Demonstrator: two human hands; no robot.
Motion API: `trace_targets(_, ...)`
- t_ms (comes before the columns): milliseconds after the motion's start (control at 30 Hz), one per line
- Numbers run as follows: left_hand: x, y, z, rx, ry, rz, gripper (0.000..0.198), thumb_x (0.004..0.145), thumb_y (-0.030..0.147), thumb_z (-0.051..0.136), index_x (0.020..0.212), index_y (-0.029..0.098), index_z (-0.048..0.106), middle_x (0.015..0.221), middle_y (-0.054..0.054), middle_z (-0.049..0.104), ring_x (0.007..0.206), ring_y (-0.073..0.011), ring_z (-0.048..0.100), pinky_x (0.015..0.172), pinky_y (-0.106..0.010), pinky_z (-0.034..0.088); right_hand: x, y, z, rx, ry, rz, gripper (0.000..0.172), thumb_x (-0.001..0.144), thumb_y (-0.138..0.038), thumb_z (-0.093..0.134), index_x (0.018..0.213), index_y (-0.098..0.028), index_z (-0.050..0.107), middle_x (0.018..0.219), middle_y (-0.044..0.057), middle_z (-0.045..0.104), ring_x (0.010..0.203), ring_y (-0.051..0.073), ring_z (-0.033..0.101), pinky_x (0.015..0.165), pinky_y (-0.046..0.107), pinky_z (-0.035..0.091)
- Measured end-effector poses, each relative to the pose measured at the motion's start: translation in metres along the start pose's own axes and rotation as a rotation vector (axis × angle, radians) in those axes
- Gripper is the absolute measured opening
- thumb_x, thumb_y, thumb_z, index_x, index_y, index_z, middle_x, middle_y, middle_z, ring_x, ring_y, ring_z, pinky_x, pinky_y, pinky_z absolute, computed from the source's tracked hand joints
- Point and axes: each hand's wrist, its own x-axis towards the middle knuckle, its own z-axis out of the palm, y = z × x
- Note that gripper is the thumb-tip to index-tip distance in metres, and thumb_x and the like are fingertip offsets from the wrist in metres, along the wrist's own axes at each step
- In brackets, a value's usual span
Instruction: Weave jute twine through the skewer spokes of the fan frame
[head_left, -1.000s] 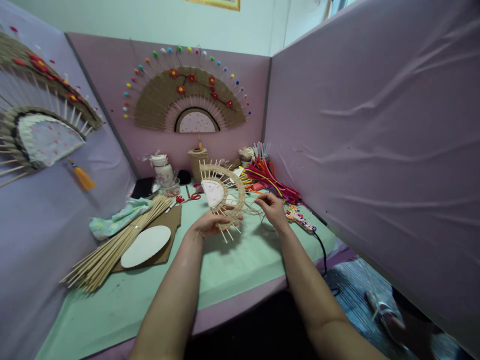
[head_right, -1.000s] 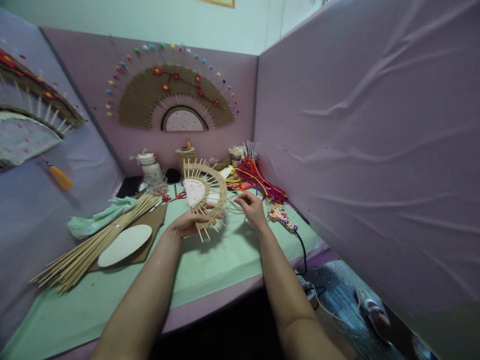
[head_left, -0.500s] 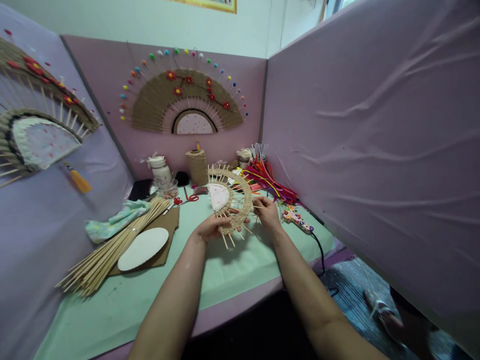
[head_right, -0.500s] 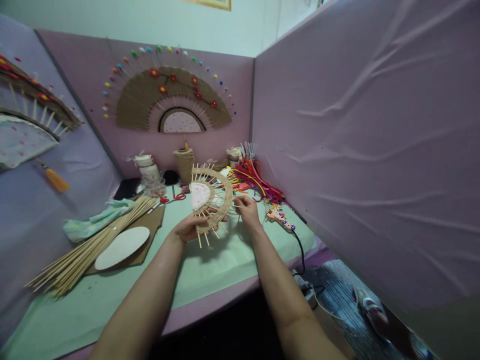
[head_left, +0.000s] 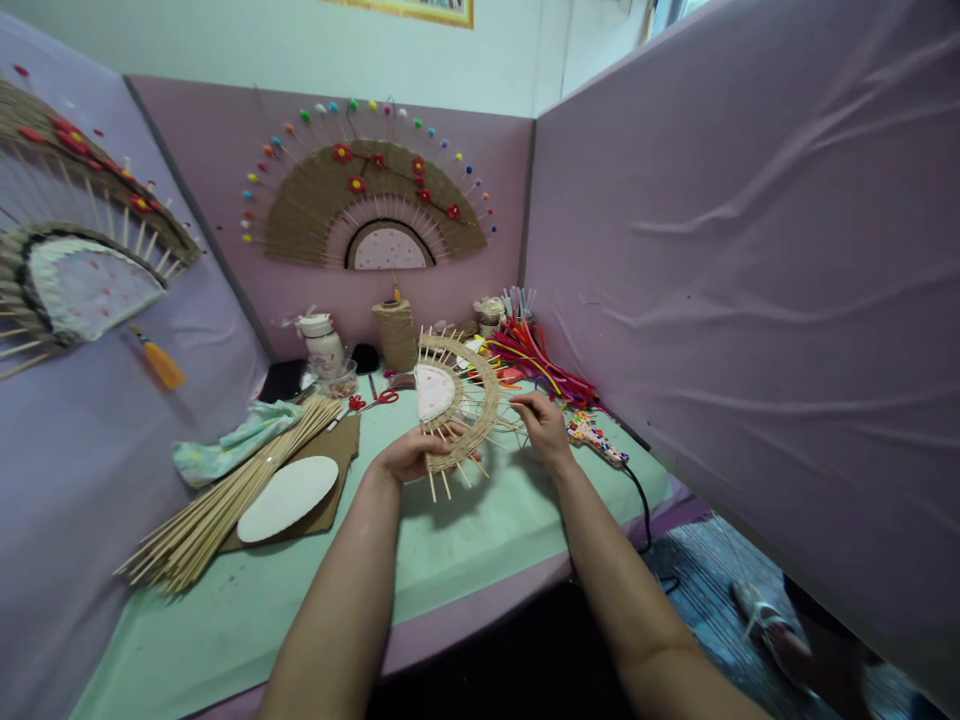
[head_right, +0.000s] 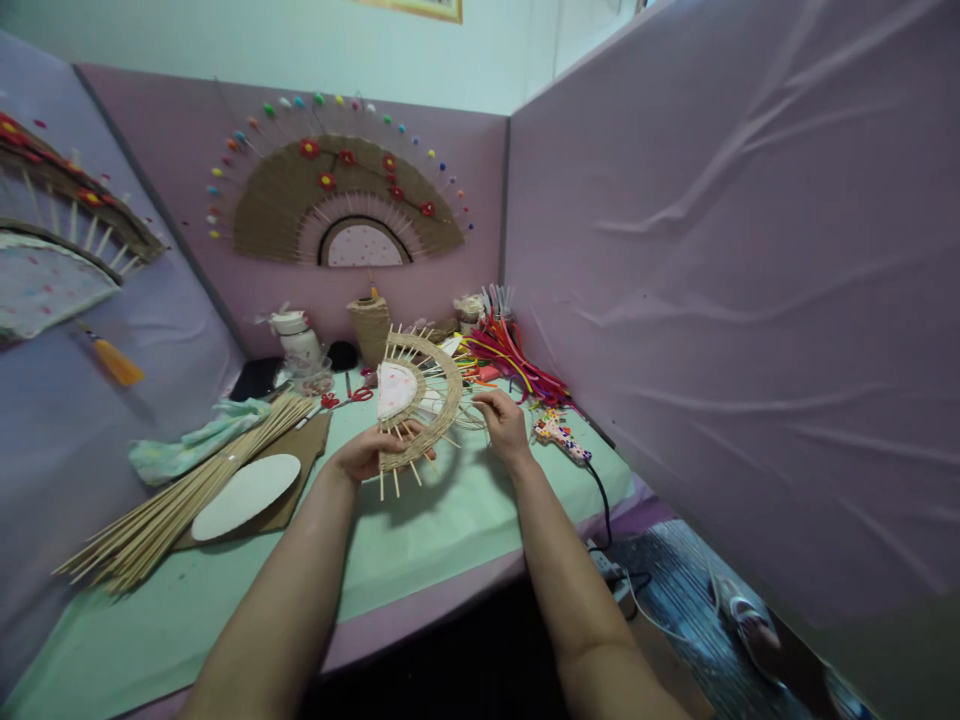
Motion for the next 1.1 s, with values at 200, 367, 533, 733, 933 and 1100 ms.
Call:
trace_targets(200, -0.005, 0.001, -0.008, 0.072, -0.018, -0.035, 0.038, 0.062, 0.016, 0.071, 0.099, 0.010, 0.064, 0.092, -0.017, 0.073, 0.084, -0.0252, 0.069, 0.069, -0.028, 0.051, -0.002, 0.000, -0.007, -0.174, 0.028, -0.131, 0.020, 0.084, -0.039, 0.061, 0.075, -0.022, 0.065, 0.074, 0.004, 0.063, 0.071, 0.019, 0.057, 0.070, 0.032, 0.044)
trace_targets(367, -0.006, 0.001, -0.013, 0.133, -0.020, -0.044, 0.036, 0.062, 0.013, 0.071, 0.097, 0.008, 0.066, 0.091, -0.016, 0.073, 0.083, -0.0242, 0.069, 0.073, -0.029, 0.050, -0.004, 0.002, -0.006, -0.268, 0.062, -0.194, 0.024, 0.084, -0.042, 0.062, 0.074, -0.020, 0.061, 0.072, 0.003, 0.060, 0.065, 0.016, 0.053, 0.064, 0.029, 0.043)
trace_targets(533, -0.010, 0.005, -0.014, 0.189, -0.053, -0.064, 0.032, 0.063, 0.014, 0.070, 0.095, 0.008, 0.068, 0.090, -0.015, 0.073, 0.080, -0.0219, 0.069, 0.072, -0.027, 0.050, -0.002, 0.003, -0.007, -0.245, -0.037, -0.187, 0.020, 0.086, -0.035, 0.059, 0.075, -0.019, 0.063, 0.074, 0.004, 0.061, 0.069, 0.017, 0.055, 0.067, 0.030, 0.043)
trace_targets(733, -0.014, 0.010, -0.010, 0.214, -0.140, -0.101, 0.033, 0.060, 0.012, 0.069, 0.093, 0.009, 0.071, 0.088, -0.012, 0.074, 0.080, -0.0215, 0.070, 0.071, -0.026, 0.050, -0.001, 0.003, -0.015, -0.080, -0.187, 0.087, 0.016, 0.079, -0.033, 0.063, 0.076, -0.018, 0.068, 0.071, 0.003, 0.065, 0.065, 0.016, 0.055, 0.062, 0.028, 0.043)
trace_targets(933, -0.017, 0.011, -0.008, 0.144, -0.196, -0.062, 0.037, 0.061, 0.015, 0.070, 0.098, 0.009, 0.070, 0.086, -0.014, 0.074, 0.078, -0.0227, 0.070, 0.068, -0.026, 0.050, -0.003, -0.001, -0.014, 0.166, -0.018, 0.261, 0.020, 0.069, -0.036, 0.071, 0.070, -0.017, 0.063, 0.055, -0.004, 0.052, 0.050, 0.009, 0.042, 0.049, 0.023, 0.034)
trace_targets(1100, -0.017, 0.010, -0.008, 0.131, -0.205, -0.064, 0.037, 0.061, 0.018, 0.073, 0.097, 0.009, 0.069, 0.086, -0.015, 0.074, 0.078, -0.0239, 0.070, 0.067, -0.027, 0.051, -0.004, -0.003, 0.000, 0.386, 0.036, 0.330, 0.022, 0.066, -0.035, 0.072, 0.070, -0.019, 0.057, 0.055, -0.005, 0.049, 0.048, 0.008, 0.040, 0.045, 0.021, 0.030)
